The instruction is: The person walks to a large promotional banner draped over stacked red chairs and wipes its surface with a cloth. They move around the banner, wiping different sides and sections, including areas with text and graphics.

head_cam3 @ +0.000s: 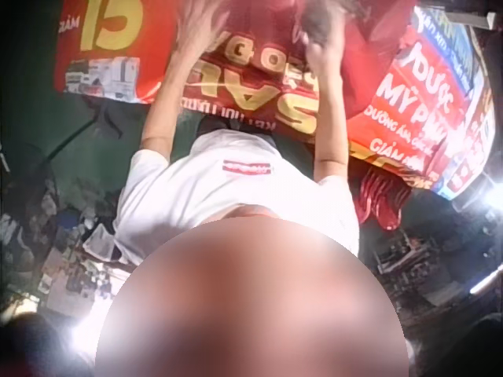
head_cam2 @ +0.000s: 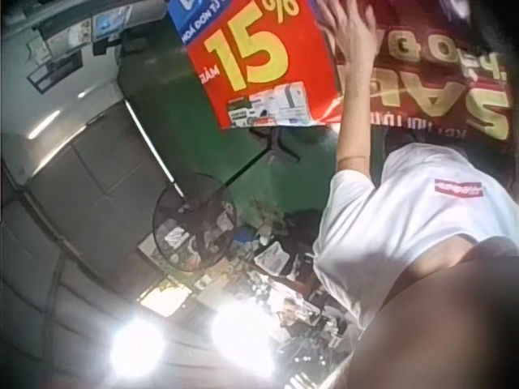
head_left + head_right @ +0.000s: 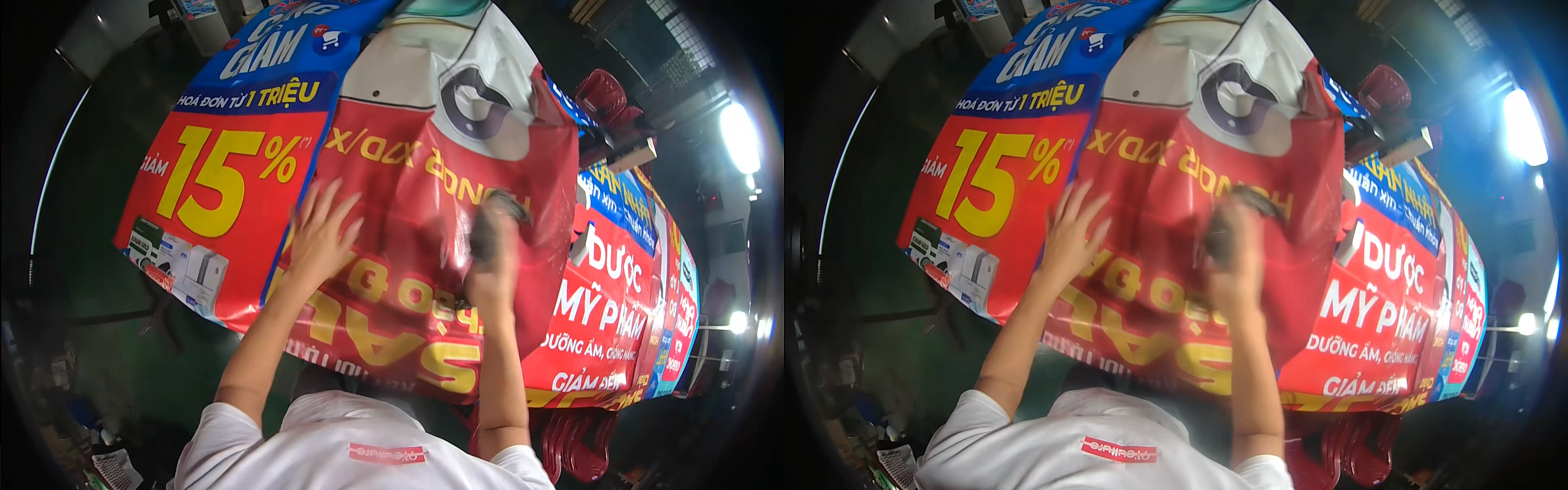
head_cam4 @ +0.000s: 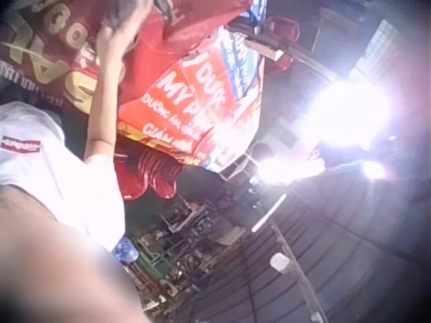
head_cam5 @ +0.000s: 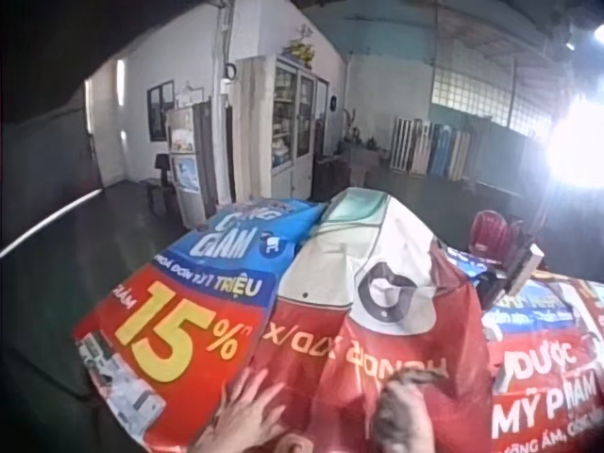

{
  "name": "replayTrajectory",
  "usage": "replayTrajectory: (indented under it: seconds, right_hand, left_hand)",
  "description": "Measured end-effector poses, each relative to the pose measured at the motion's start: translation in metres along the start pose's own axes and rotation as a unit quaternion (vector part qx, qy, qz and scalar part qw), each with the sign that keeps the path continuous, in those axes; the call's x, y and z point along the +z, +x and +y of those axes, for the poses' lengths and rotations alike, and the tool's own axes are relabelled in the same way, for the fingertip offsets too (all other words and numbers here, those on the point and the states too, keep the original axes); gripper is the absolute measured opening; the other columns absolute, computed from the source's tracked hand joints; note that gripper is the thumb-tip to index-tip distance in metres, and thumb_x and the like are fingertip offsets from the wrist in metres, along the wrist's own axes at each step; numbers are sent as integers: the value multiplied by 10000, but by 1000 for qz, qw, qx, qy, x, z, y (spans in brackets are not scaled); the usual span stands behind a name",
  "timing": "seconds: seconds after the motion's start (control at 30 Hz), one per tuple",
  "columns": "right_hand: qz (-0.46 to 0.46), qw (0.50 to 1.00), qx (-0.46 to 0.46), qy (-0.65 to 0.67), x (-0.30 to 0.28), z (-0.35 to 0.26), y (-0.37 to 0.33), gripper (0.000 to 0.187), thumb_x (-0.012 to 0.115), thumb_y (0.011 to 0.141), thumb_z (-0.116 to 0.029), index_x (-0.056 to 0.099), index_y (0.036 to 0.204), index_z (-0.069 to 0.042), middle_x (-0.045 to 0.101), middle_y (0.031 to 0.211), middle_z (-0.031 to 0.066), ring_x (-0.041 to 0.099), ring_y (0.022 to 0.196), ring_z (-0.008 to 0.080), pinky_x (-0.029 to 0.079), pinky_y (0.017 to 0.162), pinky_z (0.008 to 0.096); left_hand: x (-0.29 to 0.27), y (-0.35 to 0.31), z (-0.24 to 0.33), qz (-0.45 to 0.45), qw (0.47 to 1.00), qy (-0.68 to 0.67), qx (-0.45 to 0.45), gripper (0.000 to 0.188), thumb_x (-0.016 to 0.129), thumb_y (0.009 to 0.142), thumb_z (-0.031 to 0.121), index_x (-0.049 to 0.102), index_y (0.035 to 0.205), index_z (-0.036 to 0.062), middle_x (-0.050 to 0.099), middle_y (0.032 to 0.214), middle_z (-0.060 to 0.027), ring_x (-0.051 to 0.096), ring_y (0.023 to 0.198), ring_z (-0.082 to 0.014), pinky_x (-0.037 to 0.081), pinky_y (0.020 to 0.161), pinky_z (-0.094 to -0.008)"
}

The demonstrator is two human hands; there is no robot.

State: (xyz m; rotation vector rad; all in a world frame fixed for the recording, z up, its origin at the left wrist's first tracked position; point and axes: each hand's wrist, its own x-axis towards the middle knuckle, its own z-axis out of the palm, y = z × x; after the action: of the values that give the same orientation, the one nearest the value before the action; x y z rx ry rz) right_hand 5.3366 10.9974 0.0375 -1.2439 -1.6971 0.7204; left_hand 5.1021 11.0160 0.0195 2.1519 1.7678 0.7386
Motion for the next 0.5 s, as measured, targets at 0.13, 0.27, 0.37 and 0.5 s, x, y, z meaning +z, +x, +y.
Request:
replayTrajectory:
  seconds: [0.13,0.27,0.37,0.5]
  right_hand:
    - [-438,819,-134,-345,69,49,40,659,569,799,-152,421,1433,-259,319,1539,77,312,1415,268,262,1130,543]
    - [-358,693,-228,-583,103,100,186,621,526,851,-218,388,1454,-269,318,1547,-19,355,1387,193,304,1126,453]
    - [-101,729,-74,-673,111,122,324,623,544,914,-343,314,1488,-272,207,1590,44,204,1458,230,334,1088,524]
    - [-56,822,-102,-558,147,113,342,590,410,957,-497,353,1470,-210,233,1573,98,149,1471,283,209,1116,620]
  left_hand:
    - [36,-56,-104,-157,978,122,-65,685,609,887,358,332,1481,159,108,1585,-155,46,1449,-444,75,1057,-740]
    - [57,-76,-129,-128,986,99,-46,644,552,908,422,369,1470,163,166,1578,-154,97,1454,-415,86,1067,-726]
    - [58,-77,-132,-128,987,94,-37,618,512,930,436,370,1472,175,159,1585,-141,113,1456,-399,101,1081,-705]
    - [52,-74,-134,-168,983,73,-36,613,530,920,395,369,1472,181,184,1576,-139,168,1439,-409,147,1073,-705]
